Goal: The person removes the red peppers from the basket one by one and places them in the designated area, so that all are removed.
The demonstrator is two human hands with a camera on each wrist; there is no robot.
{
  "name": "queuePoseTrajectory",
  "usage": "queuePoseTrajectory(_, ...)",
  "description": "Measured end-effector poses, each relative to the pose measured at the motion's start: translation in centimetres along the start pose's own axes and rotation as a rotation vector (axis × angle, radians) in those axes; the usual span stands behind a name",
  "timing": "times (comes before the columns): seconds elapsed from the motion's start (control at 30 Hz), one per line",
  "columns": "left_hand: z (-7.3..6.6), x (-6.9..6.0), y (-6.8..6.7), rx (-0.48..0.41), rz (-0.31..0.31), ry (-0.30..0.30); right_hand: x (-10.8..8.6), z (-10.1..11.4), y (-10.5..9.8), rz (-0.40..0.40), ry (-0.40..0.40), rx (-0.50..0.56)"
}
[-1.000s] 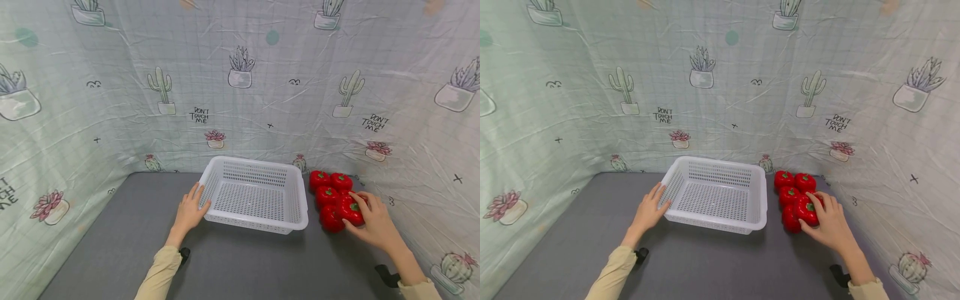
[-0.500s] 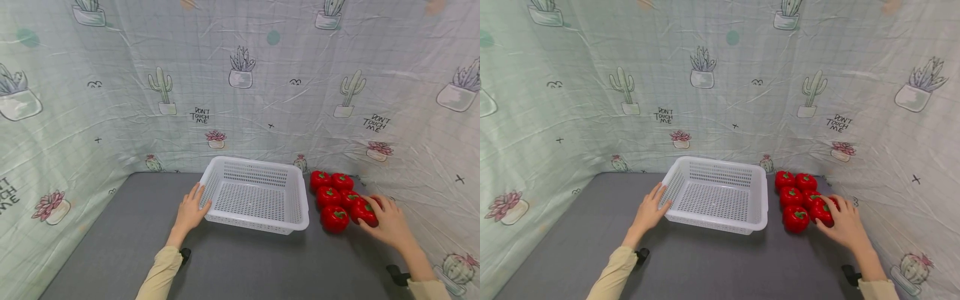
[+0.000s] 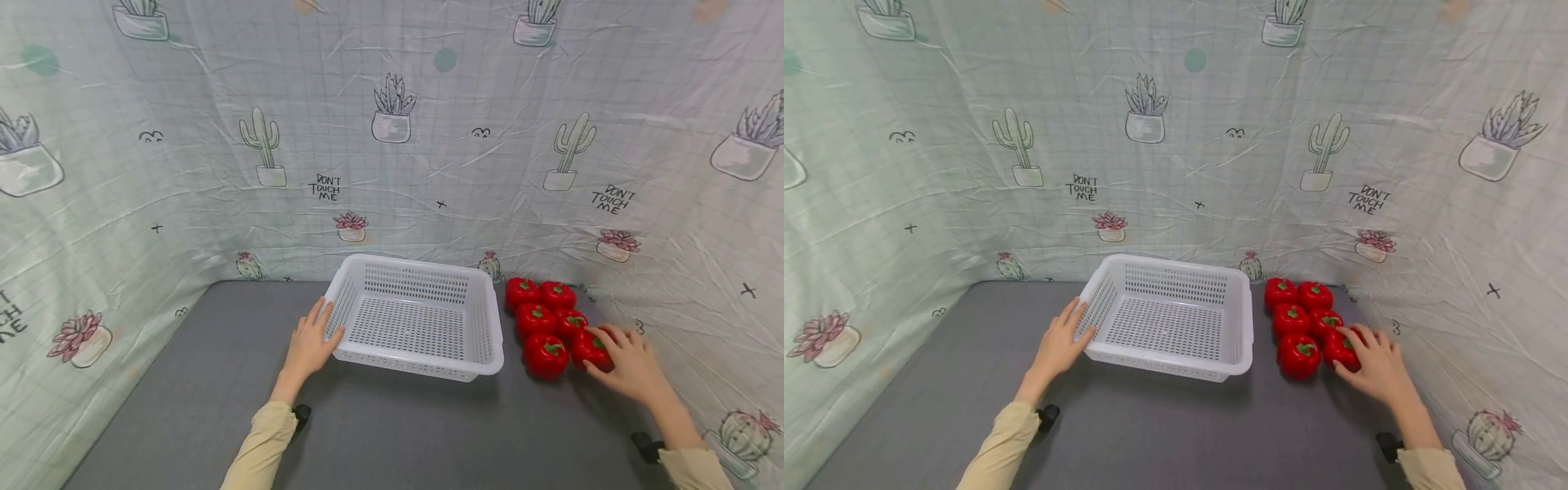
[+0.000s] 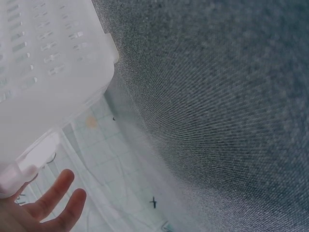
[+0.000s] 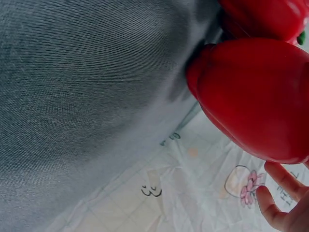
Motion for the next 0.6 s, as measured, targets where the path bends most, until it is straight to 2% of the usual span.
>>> queuePoseTrajectory(0.23, 0.0, 0.0, 0.0, 0.0, -0.002, 0.005, -0.5, -0.4, 0.9, 0.059, 0.014, 0.029)
queuePoseTrajectory(0.6, 0.2, 0.0, 0.1, -0.003, -0.011, 0.006, -0.6, -0.7, 1.6, 0.094, 0.04, 0.072)
Point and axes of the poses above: each hand's wrist, its own x-axis towards the middle knuckle, its own y-axis out of the palm, z = x × y, the point moved 3 cm from there along x, towards the middle knuckle, and after that the axes turned 7 degrees about -z, right-handed, at the moved point
